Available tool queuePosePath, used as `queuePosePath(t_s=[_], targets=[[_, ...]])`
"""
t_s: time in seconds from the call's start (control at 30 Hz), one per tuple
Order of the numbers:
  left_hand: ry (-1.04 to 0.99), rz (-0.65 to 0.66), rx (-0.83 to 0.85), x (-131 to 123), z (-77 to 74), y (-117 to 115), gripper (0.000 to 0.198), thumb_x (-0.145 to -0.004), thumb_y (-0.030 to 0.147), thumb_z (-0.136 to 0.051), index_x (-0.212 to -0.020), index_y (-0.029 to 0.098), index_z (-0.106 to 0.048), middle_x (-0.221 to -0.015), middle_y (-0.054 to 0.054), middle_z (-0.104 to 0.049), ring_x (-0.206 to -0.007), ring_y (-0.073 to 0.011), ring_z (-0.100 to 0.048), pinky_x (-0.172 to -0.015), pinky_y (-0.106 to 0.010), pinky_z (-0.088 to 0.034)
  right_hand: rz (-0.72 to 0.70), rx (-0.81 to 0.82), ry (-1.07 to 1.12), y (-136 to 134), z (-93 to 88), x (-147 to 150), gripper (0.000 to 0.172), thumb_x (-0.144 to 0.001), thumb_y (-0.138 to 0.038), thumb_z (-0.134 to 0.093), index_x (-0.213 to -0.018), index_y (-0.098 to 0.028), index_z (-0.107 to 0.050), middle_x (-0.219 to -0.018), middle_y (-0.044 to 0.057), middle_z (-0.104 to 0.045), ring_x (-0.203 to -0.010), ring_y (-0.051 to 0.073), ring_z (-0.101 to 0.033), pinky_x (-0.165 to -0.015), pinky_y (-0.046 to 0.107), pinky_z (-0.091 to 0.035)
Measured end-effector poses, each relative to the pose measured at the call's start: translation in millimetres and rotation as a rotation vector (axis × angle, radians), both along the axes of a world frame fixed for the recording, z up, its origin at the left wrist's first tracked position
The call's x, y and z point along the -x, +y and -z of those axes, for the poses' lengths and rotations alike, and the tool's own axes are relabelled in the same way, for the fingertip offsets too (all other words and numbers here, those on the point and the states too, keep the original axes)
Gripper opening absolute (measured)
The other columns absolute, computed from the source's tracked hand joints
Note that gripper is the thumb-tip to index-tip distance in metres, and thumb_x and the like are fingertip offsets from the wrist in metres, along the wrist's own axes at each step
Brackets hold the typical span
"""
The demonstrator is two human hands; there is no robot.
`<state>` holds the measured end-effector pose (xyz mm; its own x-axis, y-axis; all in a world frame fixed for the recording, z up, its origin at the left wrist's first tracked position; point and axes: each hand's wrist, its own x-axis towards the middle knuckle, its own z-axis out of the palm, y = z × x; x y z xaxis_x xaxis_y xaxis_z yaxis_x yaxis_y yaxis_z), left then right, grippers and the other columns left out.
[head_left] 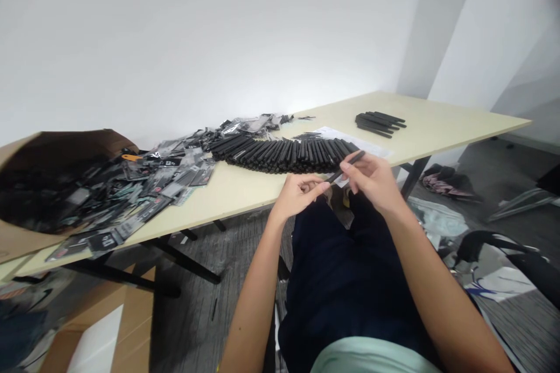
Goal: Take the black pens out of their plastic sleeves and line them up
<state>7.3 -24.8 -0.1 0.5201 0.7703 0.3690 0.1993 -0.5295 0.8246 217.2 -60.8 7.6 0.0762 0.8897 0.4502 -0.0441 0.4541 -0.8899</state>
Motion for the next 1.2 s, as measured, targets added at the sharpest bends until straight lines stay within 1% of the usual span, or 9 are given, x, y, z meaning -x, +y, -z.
queuePosePath(t_s=[0.07,0.17,0.27,0.4,0.53,0.7,0.93,1.07,1.2], targets=[[-0.006,-0.012,0.013,-1,0.1,0,0.041,-0.091,0.052,-0.071,-0.091,0.011,-0.077,-0.058,-0.001,-0.061,-0.05,-0.0103,-0.052,-0.05,-0.022,-0.038,0.08,-0.002,0.071,1,-1.4,-14,0.035,-0.08,-0.049,-0.084,-0.092,-0.02,-0.068,-0.066,0.0,-0.068,-0.041,0.012,-0.051,-0.039,0.027,-0.038],[0.001,-0.021,0.011,-2,-0.5,-1,0.04,-0.092,0.052,-0.07,-0.088,0.013,-0.076,-0.057,0.0,-0.061,-0.05,-0.0098,-0.051,-0.051,-0.022,-0.038,0.279,-0.041,0.123,7,2.2,-35,0.031,-0.079,-0.046,-0.085,-0.088,-0.021,-0.069,-0.071,0.004,-0.072,-0.042,0.014,-0.055,-0.039,0.028,-0.036],[0.01,-0.024,0.0,-2,-0.4,-2,0.039,-0.093,0.051,-0.068,-0.086,0.014,-0.075,-0.057,0.0,-0.061,-0.05,-0.01,-0.051,-0.052,-0.022,-0.038,0.494,-0.106,0.08,15,12.1,-49,0.027,-0.079,-0.043,-0.083,-0.087,-0.021,-0.069,-0.08,0.006,-0.075,-0.049,0.017,-0.062,-0.044,0.03,-0.043],[0.026,-0.043,-0.013,-3,1.4,-1,0.039,-0.093,0.051,-0.068,-0.084,0.014,-0.074,-0.055,0.001,-0.059,-0.048,-0.0096,-0.049,-0.051,-0.022,-0.036,0.72,-0.138,-0.162,30,24.4,-48,0.023,-0.087,-0.042,-0.074,-0.097,-0.021,-0.072,-0.093,0.008,-0.077,-0.067,0.024,-0.072,-0.062,0.035,-0.054],[0.01,-0.034,0.012,-3,2.0,-1,0.039,-0.093,0.051,-0.068,-0.083,0.014,-0.073,-0.055,0.001,-0.059,-0.049,-0.01,-0.051,-0.051,-0.022,-0.038,0.907,-0.164,-0.493,47,23.2,-34,0.021,-0.093,-0.036,-0.066,-0.1,-0.021,-0.079,-0.092,0.008,-0.079,-0.081,0.027,-0.073,-0.081,0.04,-0.052],[0.014,-0.036,-0.009,-4,0.8,-1,0.039,-0.093,0.05,-0.068,-0.082,0.013,-0.072,-0.055,0.0,-0.059,-0.048,-0.0097,-0.051,-0.051,-0.021,-0.036,0.893,-0.135,-0.751,67,13.3,-17,0.026,-0.093,-0.034,-0.061,-0.098,-0.02,-0.082,-0.094,0.012,-0.076,-0.088,0.03,-0.068,-0.073,0.038,-0.045],[0.039,-0.048,-0.018,-4,2.3,-1,0.038,-0.094,0.049,-0.066,-0.082,0.013,-0.072,-0.055,0.001,-0.058,-0.048,-0.0095,-0.049,-0.05,-0.021,-0.035,0.785,-0.176,-0.838,69,8.3,-1,0.038,-0.099,-0.044,-0.053,-0.093,-0.021,-0.083,-0.086,0.012,-0.072,-0.082,0.028,-0.062,-0.066,0.038,-0.039],[0.042,-0.051,-0.033,-4,3.4,-1,0.038,-0.094,0.049,-0.066,-0.082,0.013,-0.072,-0.056,0.001,-0.058,-0.049,-0.0099,-0.049,-0.05,-0.022,-0.034,0.737,-0.201,-0.873,70,7.9,-3,0.04,-0.1,-0.046,-0.051,-0.092,-0.021,-0.082,-0.085,0.012,-0.071,-0.085,0.029,-0.061,-0.073,0.04,-0.042],[0.053,-0.057,-0.044,-3,4.1,0,0.039,-0.094,0.05,-0.065,-0.083,0.014,-0.073,-0.056,0.001,-0.058,-0.048,-0.0099,-0.048,-0.05,-0.022,-0.034,0.65,-0.232,-0.88,70,6.5,-8,0.036,-0.098,-0.046,-0.054,-0.095,-0.022,-0.082,-0.094,0.011,-0.075,-0.094,0.031,-0.06,-0.086,0.046,-0.042]])
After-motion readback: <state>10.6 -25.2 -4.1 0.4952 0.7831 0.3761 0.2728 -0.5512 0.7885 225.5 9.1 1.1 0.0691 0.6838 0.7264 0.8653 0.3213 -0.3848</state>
